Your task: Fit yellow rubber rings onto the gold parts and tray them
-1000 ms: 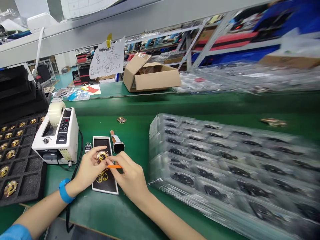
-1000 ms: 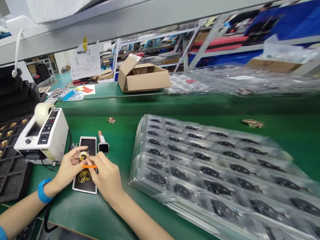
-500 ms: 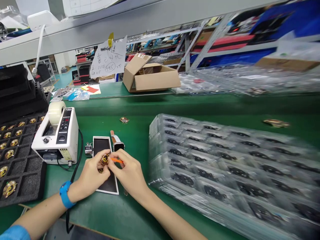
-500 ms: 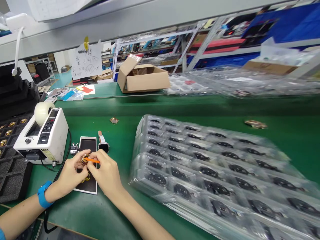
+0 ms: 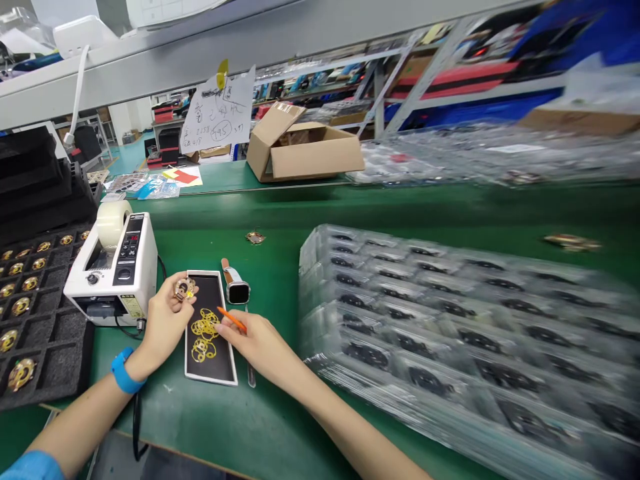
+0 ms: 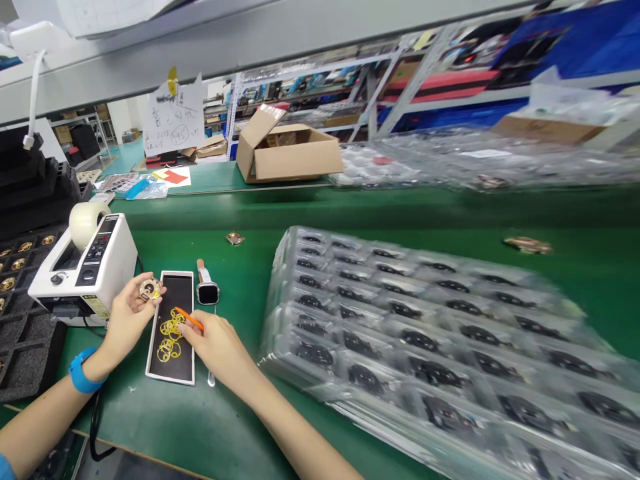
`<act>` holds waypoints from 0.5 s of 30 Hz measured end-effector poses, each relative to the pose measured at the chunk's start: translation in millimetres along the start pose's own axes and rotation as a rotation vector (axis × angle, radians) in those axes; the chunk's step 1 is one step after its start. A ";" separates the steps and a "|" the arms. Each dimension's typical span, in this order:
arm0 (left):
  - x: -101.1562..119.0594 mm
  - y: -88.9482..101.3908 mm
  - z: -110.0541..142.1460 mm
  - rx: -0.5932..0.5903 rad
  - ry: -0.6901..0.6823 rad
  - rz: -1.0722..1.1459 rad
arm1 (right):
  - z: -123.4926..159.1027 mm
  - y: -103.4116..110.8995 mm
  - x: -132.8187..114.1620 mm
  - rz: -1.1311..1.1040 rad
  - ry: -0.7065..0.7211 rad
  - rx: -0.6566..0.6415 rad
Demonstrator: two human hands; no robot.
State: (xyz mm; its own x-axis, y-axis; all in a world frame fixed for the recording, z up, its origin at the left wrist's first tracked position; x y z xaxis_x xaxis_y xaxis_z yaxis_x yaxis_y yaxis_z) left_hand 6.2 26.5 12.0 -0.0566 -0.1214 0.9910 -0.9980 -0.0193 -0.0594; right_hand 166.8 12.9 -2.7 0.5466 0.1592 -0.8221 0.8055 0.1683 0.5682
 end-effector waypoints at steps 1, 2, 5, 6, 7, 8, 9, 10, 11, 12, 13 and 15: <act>0.7 0.8 -0.4 0.004 0.001 0.022 | 0.1 0.4 1.2 0.090 0.008 -0.005; 1.1 1.4 -0.5 0.002 0.005 0.035 | 0.7 1.1 1.2 0.159 0.019 -0.007; 1.7 2.4 -0.2 -0.015 0.009 0.035 | 6.2 4.5 -5.5 0.246 0.053 0.034; 1.7 2.9 -0.3 -0.020 0.005 0.028 | 9.2 5.7 -9.1 0.263 0.067 0.068; 1.7 3.5 -0.7 -0.021 -0.001 0.021 | 12.6 7.1 -13.0 0.286 0.087 0.107; 1.6 4.1 -1.4 -0.021 -0.007 0.017 | 16.2 9.1 -16.8 0.318 0.114 0.147; 1.5 4.8 -2.2 -0.018 -0.011 0.017 | 19.6 12.3 -20.2 0.358 0.146 0.184; 1.4 5.5 -3.1 -0.017 -0.012 0.019 | 22.6 17.6 -22.9 0.404 0.180 0.220; 1.4 6.0 -3.9 -0.016 -0.009 0.024 | 24.7 25.9 -24.5 0.450 0.214 0.253; 1.5 6.3 -4.5 -0.015 -0.003 0.030 | 25.6 38.0 -24.4 0.492 0.238 0.288; 1.8 6.5 -4.8 -0.016 0.004 0.035 | 24.8 54.3 -22.3 0.530 0.245 0.324; 2.8 6.2 -4.5 -0.020 0.014 0.037 | 18.1 98.5 -10.1 0.600 0.182 0.397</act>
State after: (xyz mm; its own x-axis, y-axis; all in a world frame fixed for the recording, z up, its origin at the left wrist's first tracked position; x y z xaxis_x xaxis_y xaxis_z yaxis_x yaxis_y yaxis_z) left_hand -0.3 30.6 15.0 -0.0937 -0.1074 0.9898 -0.9956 0.0047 -0.0937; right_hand 244.8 10.3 60.8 0.9001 0.2776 -0.3357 0.4211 -0.3572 0.8337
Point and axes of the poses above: each hand's wrist, its own z-axis away from the middle knuckle, its own y-axis out of the back of the hand, x = y × z, the point moved 1 cm from there along -z, towards the middle knuckle, and after that the axes turned 7 degrees about z, right-handed, at the moved point
